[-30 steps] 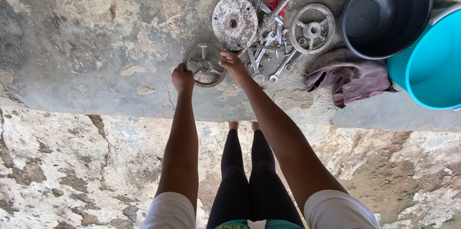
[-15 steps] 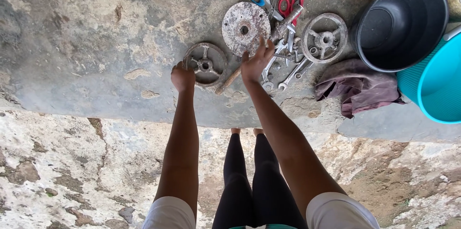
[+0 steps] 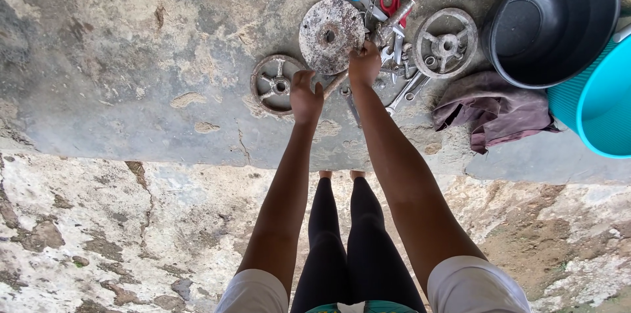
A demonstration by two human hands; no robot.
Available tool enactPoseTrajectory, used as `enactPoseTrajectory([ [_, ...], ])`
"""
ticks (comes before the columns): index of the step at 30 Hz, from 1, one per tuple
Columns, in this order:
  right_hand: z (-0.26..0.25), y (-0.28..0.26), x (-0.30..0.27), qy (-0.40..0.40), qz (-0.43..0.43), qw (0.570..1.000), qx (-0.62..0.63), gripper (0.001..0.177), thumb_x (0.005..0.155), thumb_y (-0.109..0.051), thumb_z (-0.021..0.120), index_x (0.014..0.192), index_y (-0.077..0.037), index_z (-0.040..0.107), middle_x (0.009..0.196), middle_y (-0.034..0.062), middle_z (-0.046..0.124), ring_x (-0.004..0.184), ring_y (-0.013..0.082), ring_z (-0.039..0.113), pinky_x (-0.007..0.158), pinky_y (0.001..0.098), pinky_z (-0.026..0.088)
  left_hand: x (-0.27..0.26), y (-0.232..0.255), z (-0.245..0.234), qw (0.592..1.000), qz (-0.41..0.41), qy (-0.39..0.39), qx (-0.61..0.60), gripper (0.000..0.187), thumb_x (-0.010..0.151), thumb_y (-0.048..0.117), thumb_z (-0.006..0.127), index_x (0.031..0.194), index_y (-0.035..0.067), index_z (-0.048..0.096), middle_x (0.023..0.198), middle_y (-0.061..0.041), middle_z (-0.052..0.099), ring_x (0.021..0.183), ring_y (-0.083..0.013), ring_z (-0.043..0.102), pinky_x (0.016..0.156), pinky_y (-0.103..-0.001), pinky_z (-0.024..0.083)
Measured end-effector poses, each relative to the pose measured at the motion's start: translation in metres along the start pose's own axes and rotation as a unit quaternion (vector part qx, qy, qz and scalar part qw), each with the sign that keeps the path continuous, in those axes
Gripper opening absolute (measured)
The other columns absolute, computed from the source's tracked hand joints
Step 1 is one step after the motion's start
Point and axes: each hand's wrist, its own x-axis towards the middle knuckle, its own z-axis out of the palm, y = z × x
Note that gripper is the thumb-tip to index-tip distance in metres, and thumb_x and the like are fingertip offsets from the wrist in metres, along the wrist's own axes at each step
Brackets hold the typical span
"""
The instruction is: Cleaning and organizing various mechanical metal parts and tools.
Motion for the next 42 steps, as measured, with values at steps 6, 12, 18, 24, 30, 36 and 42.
enactPoseTrajectory([
  [6, 0.003, 0.019, 0.001, -0.028, 0.017, 0.999, 0.038, 0.037, 0.083, -0.012, 0.077, 0.118, 0.000, 0.071, 0.099, 0.0112, 0.076, 0.089, 0.0215, 0.073, 0.080, 0.0353, 0.057, -0.013, 0.020, 0.009, 0.998, 0.067, 0.001, 0.022, 0.035, 0.078, -0.002, 0.071, 0.114, -0.001, 0.070, 0.118, -0.017, 0.064, 0.110, -0.0374, 0.063, 0.094, -0.045, 0.055],
  [12, -0.033, 0.023, -0.043, -0.002, -0.055, 0.996, 0.076, 0.035, 0.085, -0.007, 0.075, 0.118, 0.000, 0.069, 0.104, 0.0113, 0.070, 0.089, 0.0225, 0.070, 0.072, 0.0352, 0.057, -0.039, 0.046, 0.017, 0.982, 0.173, -0.021, 0.070, 0.031, 0.080, -0.001, 0.068, 0.110, 0.000, 0.070, 0.120, -0.013, 0.065, 0.113, -0.0343, 0.062, 0.096, -0.048, 0.051],
  [18, -0.103, 0.076, -0.093, -0.009, -0.020, 0.994, 0.106, 0.030, 0.086, -0.003, 0.072, 0.117, -0.004, 0.071, 0.107, 0.0095, 0.069, 0.084, 0.0186, 0.069, 0.072, 0.0319, 0.056, -0.093, 0.076, 0.043, 0.969, 0.209, -0.128, 0.033, 0.025, 0.081, 0.008, 0.071, 0.105, 0.001, 0.069, 0.115, -0.014, 0.063, 0.113, -0.0336, 0.061, 0.096, -0.047, 0.049],
  [24, -0.168, 0.142, -0.076, 0.029, -0.024, 0.997, 0.067, 0.025, 0.087, -0.002, 0.074, 0.112, -0.003, 0.073, 0.106, 0.0094, 0.070, 0.082, 0.0191, 0.068, 0.073, 0.0322, 0.055, -0.140, 0.104, 0.078, 0.955, 0.228, -0.190, 0.011, 0.028, 0.081, 0.002, 0.070, 0.109, 0.002, 0.069, 0.121, -0.012, 0.063, 0.116, -0.0321, 0.061, 0.100, -0.046, 0.049],
  [30, -0.194, 0.181, -0.022, 0.020, 0.003, 0.996, 0.090, 0.021, 0.090, -0.004, 0.073, 0.110, -0.004, 0.074, 0.102, 0.0091, 0.076, 0.085, 0.0177, 0.072, 0.075, 0.0301, 0.057, -0.134, 0.119, 0.133, 0.955, 0.202, -0.218, 0.013, 0.031, 0.084, 0.005, 0.072, 0.115, 0.003, 0.068, 0.128, -0.012, 0.059, 0.122, -0.0325, 0.057, 0.102, -0.047, 0.048],
  [36, -0.176, 0.194, -0.005, -0.032, -0.052, 0.994, 0.093, 0.019, 0.090, -0.004, 0.071, 0.108, -0.001, 0.075, 0.102, 0.0109, 0.076, 0.087, 0.0189, 0.074, 0.077, 0.0307, 0.058, -0.126, 0.128, 0.151, 0.944, 0.181, -0.246, 0.124, 0.033, 0.078, 0.008, 0.073, 0.111, 0.002, 0.068, 0.136, -0.016, 0.054, 0.134, -0.0350, 0.049, 0.103, -0.052, 0.041],
  [42, -0.168, 0.160, -0.008, -0.033, -0.039, 0.999, -0.003, 0.032, 0.081, -0.011, 0.080, 0.110, 0.000, 0.071, 0.097, 0.0156, 0.072, 0.082, 0.0287, 0.072, 0.071, 0.0372, 0.056, -0.153, 0.077, 0.167, 0.949, 0.138, -0.256, 0.119, 0.035, 0.088, 0.003, 0.063, 0.123, -0.001, 0.065, 0.142, -0.018, 0.051, 0.136, -0.0369, 0.048, 0.106, -0.048, 0.046],
])
